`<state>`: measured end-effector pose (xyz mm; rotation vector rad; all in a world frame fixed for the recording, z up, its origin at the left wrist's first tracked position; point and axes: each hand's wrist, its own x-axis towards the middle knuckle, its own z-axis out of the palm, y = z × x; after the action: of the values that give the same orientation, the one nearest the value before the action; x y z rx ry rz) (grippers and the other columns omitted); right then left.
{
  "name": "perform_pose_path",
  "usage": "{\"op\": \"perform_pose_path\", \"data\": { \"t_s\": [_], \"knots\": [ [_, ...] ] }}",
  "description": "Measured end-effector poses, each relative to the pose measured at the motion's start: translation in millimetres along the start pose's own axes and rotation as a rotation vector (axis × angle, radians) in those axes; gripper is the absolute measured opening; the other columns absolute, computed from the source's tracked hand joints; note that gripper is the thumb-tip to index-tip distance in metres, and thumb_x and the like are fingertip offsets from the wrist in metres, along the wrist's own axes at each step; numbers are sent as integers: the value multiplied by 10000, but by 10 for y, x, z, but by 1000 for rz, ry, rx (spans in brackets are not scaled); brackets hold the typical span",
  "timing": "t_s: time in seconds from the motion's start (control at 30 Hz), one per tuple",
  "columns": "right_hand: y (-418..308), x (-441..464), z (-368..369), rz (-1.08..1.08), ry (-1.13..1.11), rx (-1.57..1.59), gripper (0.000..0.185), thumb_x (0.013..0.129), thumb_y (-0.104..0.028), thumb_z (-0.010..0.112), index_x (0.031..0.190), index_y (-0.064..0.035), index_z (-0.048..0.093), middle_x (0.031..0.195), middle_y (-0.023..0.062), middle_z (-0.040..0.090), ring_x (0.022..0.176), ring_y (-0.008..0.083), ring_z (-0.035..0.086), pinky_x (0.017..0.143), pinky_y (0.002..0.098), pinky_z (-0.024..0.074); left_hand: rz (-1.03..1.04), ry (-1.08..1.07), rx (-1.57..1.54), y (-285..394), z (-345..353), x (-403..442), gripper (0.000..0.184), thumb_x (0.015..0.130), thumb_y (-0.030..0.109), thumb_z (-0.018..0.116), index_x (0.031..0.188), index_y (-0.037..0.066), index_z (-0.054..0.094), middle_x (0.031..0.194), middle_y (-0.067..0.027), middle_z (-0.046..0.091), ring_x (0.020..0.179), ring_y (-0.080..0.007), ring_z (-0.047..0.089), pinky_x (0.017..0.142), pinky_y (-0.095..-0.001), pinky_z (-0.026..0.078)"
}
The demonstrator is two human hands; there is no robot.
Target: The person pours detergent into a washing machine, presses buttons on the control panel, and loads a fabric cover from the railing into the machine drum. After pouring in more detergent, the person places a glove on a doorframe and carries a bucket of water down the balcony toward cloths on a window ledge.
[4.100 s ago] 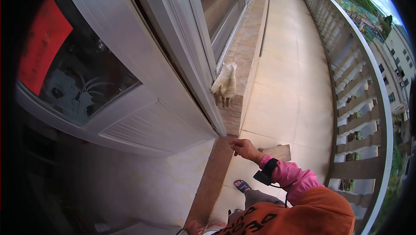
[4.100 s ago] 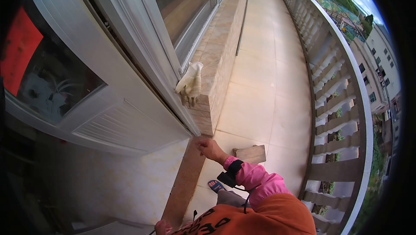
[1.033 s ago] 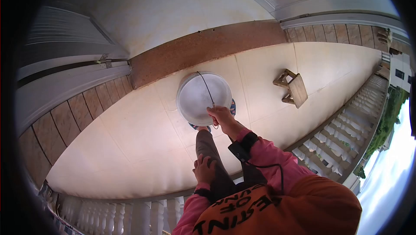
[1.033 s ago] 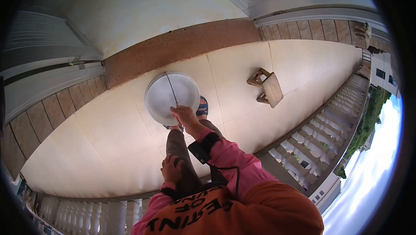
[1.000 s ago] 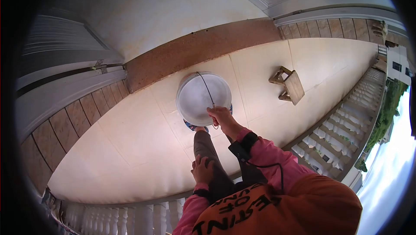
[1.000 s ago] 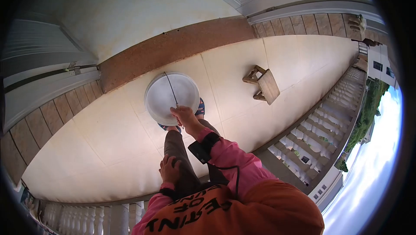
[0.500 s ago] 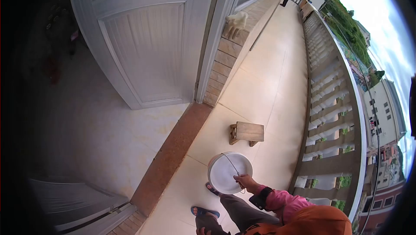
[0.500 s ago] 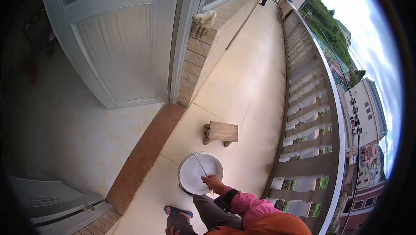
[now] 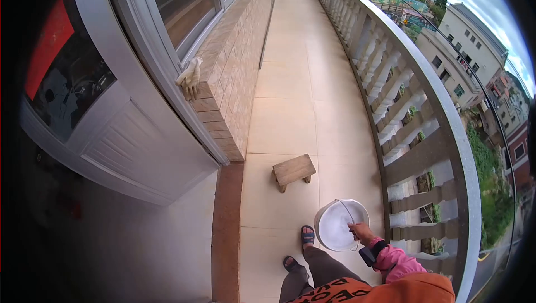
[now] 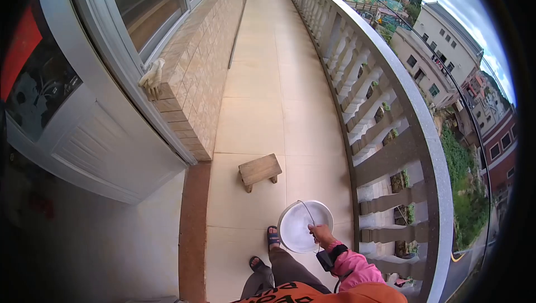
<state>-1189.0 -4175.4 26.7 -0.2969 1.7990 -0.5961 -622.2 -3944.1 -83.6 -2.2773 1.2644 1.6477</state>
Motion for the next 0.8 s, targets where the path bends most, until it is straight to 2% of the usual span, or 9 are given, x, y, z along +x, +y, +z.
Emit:
{"op": "perform_pose_path", "data": {
  "t_s": [0.07,0.13,0.27,0.3,0.37,0.5,0.6,0.77,0.8],
  "knots": [
    [111,1,-303,15,44,44,302,843,-269,610,692,-18,534,553,15,429,418,125,385,377,282,319,-334,54,-391,285,-380,-129,236,794,187,596,947,8,621,742,-87,631,672,-261,636,569,-378,513],
    [230,-4,-556,39,73,80,308,841,-274,611,688,-19,530,544,14,424,407,123,381,372,285,314,-130,179,-175,214,-583,96,255,763,260,587,924,81,672,687,-110,625,641,-332,614,663,-445,513],
    [559,226,-981,185,158,145,308,838,-275,611,685,-23,524,530,13,412,390,124,369,362,292,304,-306,175,-209,974,-887,115,251,780,250,549,877,53,671,713,-120,617,641,-248,626,603,-355,526],
    [650,262,-1107,221,178,202,308,838,-277,612,685,-25,521,522,12,404,383,127,366,358,294,299,-138,86,69,1164,-998,215,248,788,238,538,871,43,668,712,-116,614,634,-231,623,583,-345,529],
    [883,383,-1379,266,207,295,308,839,-280,611,684,-32,512,500,10,383,370,135,361,346,298,282,-342,-29,-8,1783,-972,264,221,809,210,530,876,40,654,725,-90,616,645,-223,619,538,-359,527],
    [807,427,-1716,361,265,360,309,830,-288,618,675,-48,500,492,1,374,361,124,350,348,294,279,-334,-50,-72,3098,-860,545,226,826,241,541,962,71,603,682,-34,561,543,-160,567,452,-274,420],
    [749,545,-1973,434,308,419,302,825,-287,618,677,-55,495,491,-7,361,357,119,336,348,288,275,-229,-84,23,3531,-739,1014,219,847,229,521,960,60,601,703,-35,568,598,-179,587,477,-309,456],
    [336,816,-2231,526,391,501,286,824,-289,595,682,-75,469,478,-4,349,352,137,333,356,323,299,-189,-157,30,4666,-767,1605,208,865,243,489,841,66,597,693,-34,556,560,-181,576,475,-315,457],
    [199,903,-2287,515,398,509,282,822,-286,594,679,-75,474,481,-4,357,356,144,353,358,325,314,-79,-239,261,4887,-827,1759,230,861,244,489,755,64,586,655,-55,553,540,-186,574,474,-325,460]
  ]
}}
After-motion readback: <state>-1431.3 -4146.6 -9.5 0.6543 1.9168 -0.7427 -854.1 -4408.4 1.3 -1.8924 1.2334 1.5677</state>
